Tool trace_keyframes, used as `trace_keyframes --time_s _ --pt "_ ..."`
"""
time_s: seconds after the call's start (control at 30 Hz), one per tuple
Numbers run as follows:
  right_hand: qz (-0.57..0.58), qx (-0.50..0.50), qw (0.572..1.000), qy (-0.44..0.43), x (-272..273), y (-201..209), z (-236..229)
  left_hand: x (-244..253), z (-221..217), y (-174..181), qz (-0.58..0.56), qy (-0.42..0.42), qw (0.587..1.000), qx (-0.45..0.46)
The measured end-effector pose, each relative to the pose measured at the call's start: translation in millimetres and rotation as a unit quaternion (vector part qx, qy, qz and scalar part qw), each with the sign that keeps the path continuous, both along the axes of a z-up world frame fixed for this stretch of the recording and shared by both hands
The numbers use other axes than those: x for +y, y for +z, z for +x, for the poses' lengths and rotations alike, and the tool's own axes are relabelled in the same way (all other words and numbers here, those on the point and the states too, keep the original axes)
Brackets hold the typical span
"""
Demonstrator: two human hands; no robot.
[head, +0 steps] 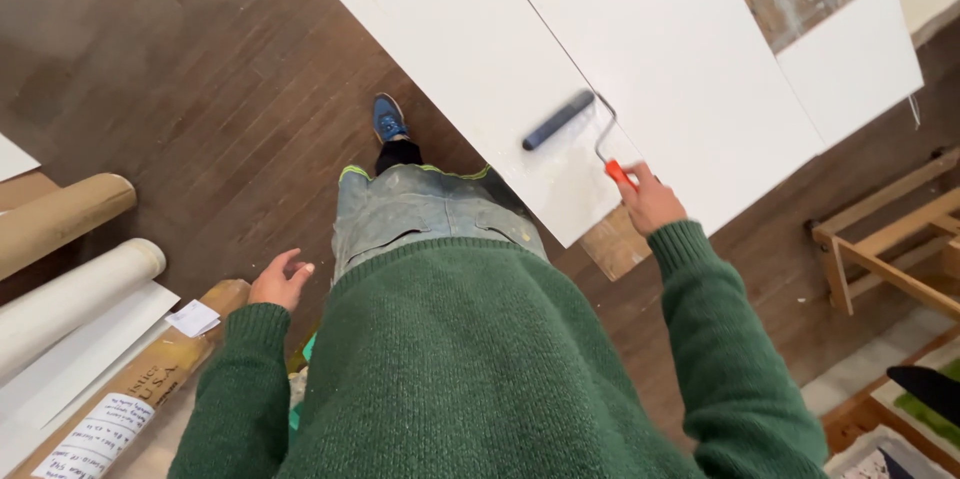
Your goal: Apply white liquid finish to boards using a brush and a paint roller.
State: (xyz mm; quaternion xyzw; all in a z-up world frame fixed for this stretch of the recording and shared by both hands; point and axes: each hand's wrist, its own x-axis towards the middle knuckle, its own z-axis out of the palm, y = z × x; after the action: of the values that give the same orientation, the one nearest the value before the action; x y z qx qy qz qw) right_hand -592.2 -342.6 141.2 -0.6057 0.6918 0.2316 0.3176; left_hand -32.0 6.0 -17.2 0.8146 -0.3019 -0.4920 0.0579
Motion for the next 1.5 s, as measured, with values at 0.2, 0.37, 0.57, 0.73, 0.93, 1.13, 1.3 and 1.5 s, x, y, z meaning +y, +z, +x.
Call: trace_keyframes --time_s 0.2,0.37,0.57,0.73,0.93,1.13,1.3,1.5 --pt "0.001 0.018 0.999 -0.041 67.9 15.6 -79.4 19.6 -32.3 -4.6 0.004 0.000 1.000 0.009" --pt "0.003 0.020 0.999 -0.031 49.4 25.1 -52.0 46.5 -44.5 -9.2 0.040 0.019 0.999 0.017" --pt "-0.006 -0.021 1.000 0.013 -27.4 -0.5 21.3 59.8 -24.2 -23.9 0.057 0.040 0.997 0.021" --pt "-0.041 -0.059 0.995 0.073 -104.9 -34.2 131.0 29.4 8.3 -15.5 0.060 0.081 0.994 0.034" --pt "-0.040 -0.062 0.992 0.107 -199.0 -68.0 278.7 -9.5 40.7 -2.1 0.056 0.088 0.994 0.012" --pt "-0.033 -0.061 0.992 0.105 -240.6 -82.9 349.7 -34.9 57.9 6.2 0.043 0.091 0.995 0.005" --pt "-0.040 -0.065 0.992 0.101 -211.6 -67.9 305.9 -44.6 58.2 11.4 0.030 0.090 0.995 0.013" --pt "-0.031 -0.078 0.995 0.055 -114.9 -45.8 161.4 -26.6 39.7 -1.2 0.025 0.055 0.998 0.009"
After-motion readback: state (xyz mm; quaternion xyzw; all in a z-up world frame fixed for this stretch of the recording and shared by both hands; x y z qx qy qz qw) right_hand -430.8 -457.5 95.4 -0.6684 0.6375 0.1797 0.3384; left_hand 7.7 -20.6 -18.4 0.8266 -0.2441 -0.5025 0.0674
